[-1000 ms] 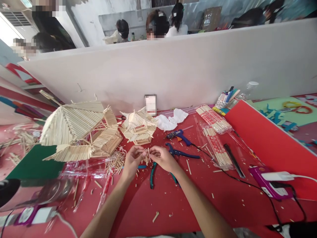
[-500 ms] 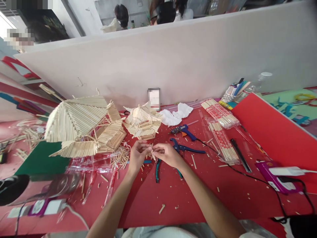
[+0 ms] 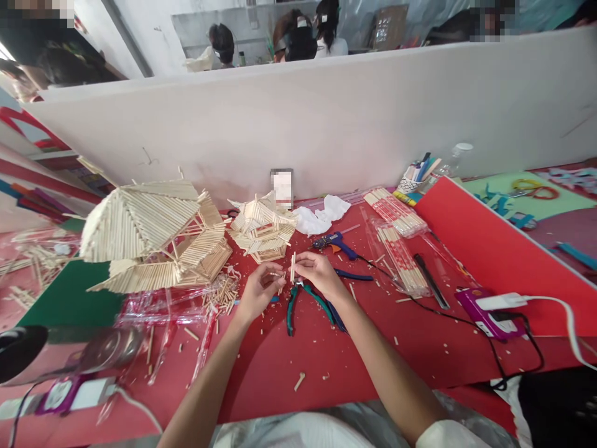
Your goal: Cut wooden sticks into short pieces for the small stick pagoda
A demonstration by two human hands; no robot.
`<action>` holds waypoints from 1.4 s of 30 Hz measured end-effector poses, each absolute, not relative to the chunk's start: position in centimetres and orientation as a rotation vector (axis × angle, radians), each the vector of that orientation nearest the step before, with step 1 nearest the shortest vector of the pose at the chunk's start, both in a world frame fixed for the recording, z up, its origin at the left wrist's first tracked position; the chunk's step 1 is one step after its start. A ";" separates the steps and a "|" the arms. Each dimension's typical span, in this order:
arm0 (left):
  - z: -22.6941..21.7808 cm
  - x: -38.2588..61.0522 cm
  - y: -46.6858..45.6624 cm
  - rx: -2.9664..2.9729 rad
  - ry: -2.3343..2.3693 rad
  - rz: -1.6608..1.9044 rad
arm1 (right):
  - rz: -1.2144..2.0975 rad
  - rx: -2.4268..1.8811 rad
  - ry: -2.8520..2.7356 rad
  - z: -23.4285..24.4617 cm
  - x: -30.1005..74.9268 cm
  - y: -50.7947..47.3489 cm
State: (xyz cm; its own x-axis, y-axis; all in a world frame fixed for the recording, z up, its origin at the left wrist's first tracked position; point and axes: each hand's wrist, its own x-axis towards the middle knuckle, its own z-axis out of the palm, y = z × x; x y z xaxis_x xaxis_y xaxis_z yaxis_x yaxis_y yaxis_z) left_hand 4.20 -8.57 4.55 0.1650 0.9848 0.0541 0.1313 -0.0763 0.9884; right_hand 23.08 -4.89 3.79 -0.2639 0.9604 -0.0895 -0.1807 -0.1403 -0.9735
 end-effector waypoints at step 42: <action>4.0 4.4 -9.9 2.756 1.431 0.688 | 1.427 -0.984 -1.276 2.8 21.7 -5.4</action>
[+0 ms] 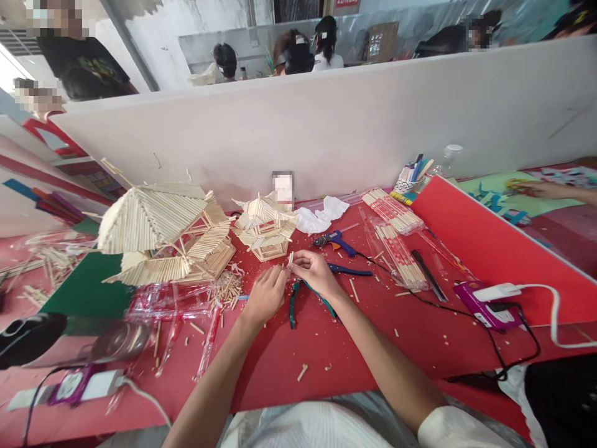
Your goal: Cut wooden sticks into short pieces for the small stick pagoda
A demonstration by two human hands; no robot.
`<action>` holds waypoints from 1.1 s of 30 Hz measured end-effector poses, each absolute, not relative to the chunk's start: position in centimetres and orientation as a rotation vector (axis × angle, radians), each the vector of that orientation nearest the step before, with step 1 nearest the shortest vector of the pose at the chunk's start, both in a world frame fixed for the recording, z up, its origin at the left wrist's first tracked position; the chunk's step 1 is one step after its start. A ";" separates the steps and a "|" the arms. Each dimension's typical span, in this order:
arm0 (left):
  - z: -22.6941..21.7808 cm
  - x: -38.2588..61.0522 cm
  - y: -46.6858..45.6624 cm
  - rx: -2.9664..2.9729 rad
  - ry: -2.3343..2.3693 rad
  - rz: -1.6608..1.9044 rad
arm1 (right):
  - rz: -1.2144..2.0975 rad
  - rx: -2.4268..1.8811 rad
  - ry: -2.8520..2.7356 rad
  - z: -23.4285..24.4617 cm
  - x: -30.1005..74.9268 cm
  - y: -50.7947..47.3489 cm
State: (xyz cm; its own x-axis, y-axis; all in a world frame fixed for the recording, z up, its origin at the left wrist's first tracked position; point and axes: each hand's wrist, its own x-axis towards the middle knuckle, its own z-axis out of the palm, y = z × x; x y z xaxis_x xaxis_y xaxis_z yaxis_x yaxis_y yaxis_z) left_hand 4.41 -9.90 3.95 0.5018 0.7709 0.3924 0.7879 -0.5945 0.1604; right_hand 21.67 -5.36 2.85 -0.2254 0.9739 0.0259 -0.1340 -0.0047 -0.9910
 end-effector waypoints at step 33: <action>5.3 4.1 -9.3 -2.784 -2.456 -2.062 | 1.333 -0.956 -1.477 3.0 21.2 -5.9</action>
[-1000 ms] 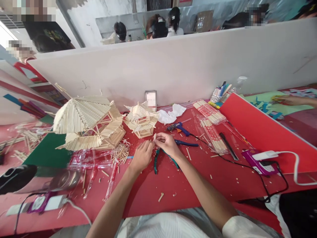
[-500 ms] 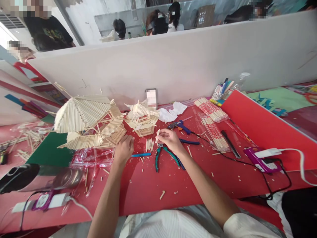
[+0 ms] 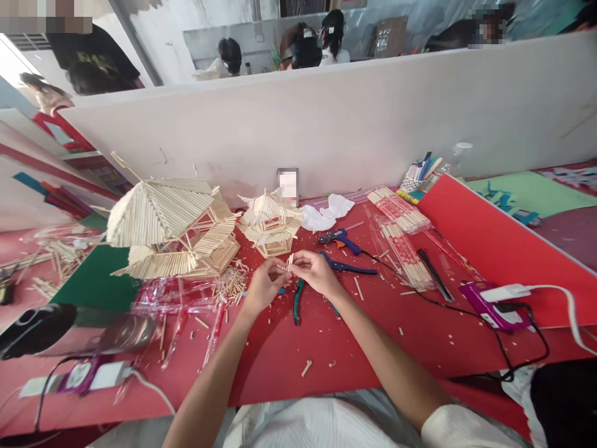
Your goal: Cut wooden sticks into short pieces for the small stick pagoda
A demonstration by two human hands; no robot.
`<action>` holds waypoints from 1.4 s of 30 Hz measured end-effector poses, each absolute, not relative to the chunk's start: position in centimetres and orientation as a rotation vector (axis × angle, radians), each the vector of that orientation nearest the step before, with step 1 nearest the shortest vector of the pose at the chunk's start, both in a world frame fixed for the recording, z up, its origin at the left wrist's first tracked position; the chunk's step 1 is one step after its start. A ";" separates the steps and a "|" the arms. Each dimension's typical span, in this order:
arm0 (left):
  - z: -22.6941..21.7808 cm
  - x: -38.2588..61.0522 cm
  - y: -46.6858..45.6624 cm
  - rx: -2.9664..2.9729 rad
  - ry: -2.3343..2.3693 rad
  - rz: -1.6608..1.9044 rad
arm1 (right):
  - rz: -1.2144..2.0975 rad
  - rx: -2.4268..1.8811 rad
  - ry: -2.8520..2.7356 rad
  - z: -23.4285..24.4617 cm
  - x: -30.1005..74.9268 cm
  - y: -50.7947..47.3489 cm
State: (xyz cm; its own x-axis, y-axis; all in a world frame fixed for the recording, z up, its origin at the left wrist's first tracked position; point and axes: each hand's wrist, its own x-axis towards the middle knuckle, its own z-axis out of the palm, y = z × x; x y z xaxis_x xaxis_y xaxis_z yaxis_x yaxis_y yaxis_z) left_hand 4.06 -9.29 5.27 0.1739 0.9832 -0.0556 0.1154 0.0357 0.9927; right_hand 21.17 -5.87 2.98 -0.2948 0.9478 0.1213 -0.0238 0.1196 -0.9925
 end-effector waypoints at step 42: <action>2.0 2.4 -7.5 1.261 1.230 0.915 | 0.199 -1.917 -2.346 3.6 29.8 -10.2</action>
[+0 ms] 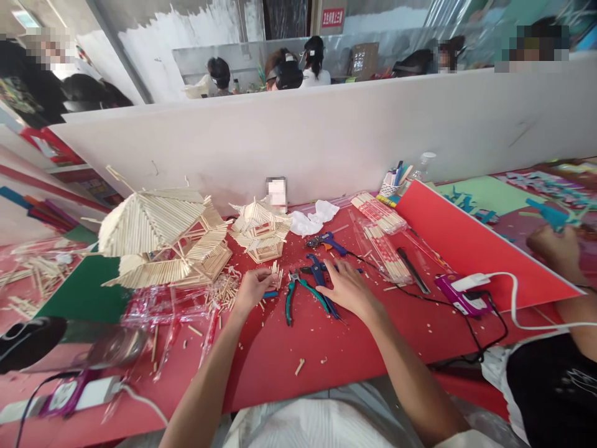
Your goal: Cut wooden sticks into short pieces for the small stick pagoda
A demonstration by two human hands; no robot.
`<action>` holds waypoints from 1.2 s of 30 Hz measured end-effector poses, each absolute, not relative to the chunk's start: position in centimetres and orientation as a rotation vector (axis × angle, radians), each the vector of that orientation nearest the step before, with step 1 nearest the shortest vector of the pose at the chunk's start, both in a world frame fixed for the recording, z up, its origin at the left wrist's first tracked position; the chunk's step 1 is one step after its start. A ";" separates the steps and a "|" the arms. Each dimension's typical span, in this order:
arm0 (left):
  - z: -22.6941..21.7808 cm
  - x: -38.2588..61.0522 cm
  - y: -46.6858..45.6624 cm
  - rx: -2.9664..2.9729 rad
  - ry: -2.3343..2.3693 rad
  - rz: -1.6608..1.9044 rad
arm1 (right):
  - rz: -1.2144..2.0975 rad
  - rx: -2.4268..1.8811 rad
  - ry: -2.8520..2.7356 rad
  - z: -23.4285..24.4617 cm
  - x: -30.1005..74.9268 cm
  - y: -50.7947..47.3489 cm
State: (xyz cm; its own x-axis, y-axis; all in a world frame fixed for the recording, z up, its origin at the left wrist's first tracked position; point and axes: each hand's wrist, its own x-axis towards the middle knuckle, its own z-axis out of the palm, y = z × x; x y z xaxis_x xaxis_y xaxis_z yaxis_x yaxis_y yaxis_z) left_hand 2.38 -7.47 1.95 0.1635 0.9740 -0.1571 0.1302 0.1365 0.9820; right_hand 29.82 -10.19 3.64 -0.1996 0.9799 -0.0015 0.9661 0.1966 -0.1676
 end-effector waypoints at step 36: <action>3.1 2.7 -8.2 1.285 1.214 0.821 | 0.881 -1.400 -2.297 7.8 27.3 -8.5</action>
